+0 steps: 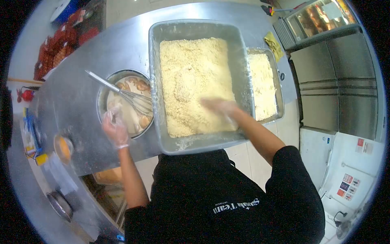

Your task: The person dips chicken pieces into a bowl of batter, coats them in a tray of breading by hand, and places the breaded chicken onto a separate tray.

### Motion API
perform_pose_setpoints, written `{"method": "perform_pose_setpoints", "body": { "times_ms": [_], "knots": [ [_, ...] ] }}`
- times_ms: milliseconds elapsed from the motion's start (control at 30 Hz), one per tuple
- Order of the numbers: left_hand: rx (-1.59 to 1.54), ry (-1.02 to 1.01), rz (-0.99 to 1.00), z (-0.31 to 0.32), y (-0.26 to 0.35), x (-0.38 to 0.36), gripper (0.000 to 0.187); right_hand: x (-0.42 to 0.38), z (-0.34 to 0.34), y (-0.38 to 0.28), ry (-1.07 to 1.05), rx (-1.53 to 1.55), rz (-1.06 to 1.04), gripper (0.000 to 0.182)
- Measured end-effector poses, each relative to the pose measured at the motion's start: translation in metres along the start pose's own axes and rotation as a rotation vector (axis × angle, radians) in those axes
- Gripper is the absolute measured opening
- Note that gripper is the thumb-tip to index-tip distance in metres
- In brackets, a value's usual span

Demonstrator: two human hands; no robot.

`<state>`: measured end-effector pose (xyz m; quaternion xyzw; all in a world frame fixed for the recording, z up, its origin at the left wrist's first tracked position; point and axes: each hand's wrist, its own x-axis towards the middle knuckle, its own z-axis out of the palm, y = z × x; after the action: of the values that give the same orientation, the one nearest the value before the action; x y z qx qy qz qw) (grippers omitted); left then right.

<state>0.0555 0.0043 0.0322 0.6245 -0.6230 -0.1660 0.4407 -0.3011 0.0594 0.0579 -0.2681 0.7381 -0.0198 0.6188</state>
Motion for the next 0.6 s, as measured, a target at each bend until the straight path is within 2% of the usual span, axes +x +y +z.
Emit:
{"method": "perform_pose_setpoints", "body": {
  "times_ms": [67,100,167,233,267,333,400,433,500,533,567,600],
  "knots": [
    [-0.025,-0.019,0.009,0.001,-0.003,-0.001,0.016,0.009,0.030,0.011,-0.084,-0.200,-0.135,0.064],
    [-0.021,-0.024,0.019,0.001,-0.001,0.000,0.016,0.037,0.038,0.036,-0.107,-0.440,-0.392,0.063],
    [0.008,-0.045,-0.007,-0.002,0.003,0.000,0.018,0.044,0.063,0.020,-0.197,-0.113,-0.244,0.057],
    [0.046,-0.075,-0.061,-0.004,0.005,0.000,0.020,0.066,0.071,0.023,-0.340,0.203,-0.302,0.054],
    [0.058,-0.065,-0.054,-0.003,0.003,0.000,0.020,0.096,0.064,0.041,-0.439,0.352,-0.433,0.055],
    [0.087,-0.044,-0.054,-0.004,-0.001,-0.004,0.019,0.105,0.035,0.043,-0.333,0.437,-0.706,0.054],
    [0.096,-0.028,-0.070,-0.003,-0.001,-0.005,0.021,0.094,0.001,0.008,-0.178,0.628,-0.632,0.054],
    [0.099,-0.022,-0.077,-0.003,-0.002,-0.005,0.021,0.063,-0.012,-0.036,-0.223,0.876,-0.399,0.055],
    [0.095,-0.033,-0.030,-0.006,-0.010,-0.005,0.021,0.080,-0.016,-0.061,0.279,-0.229,-0.451,0.052],
    [0.078,-0.041,-0.004,-0.002,-0.011,-0.006,0.021,0.089,-0.019,-0.072,0.551,-0.780,-0.377,0.051],
    [0.065,-0.053,-0.031,0.000,-0.009,-0.009,0.021,0.091,-0.003,-0.069,0.662,-0.903,-0.468,0.051],
    [0.057,-0.071,-0.051,-0.002,-0.006,-0.007,0.021,0.092,0.024,-0.054,0.711,-0.913,-0.698,0.052]
  ]
}}
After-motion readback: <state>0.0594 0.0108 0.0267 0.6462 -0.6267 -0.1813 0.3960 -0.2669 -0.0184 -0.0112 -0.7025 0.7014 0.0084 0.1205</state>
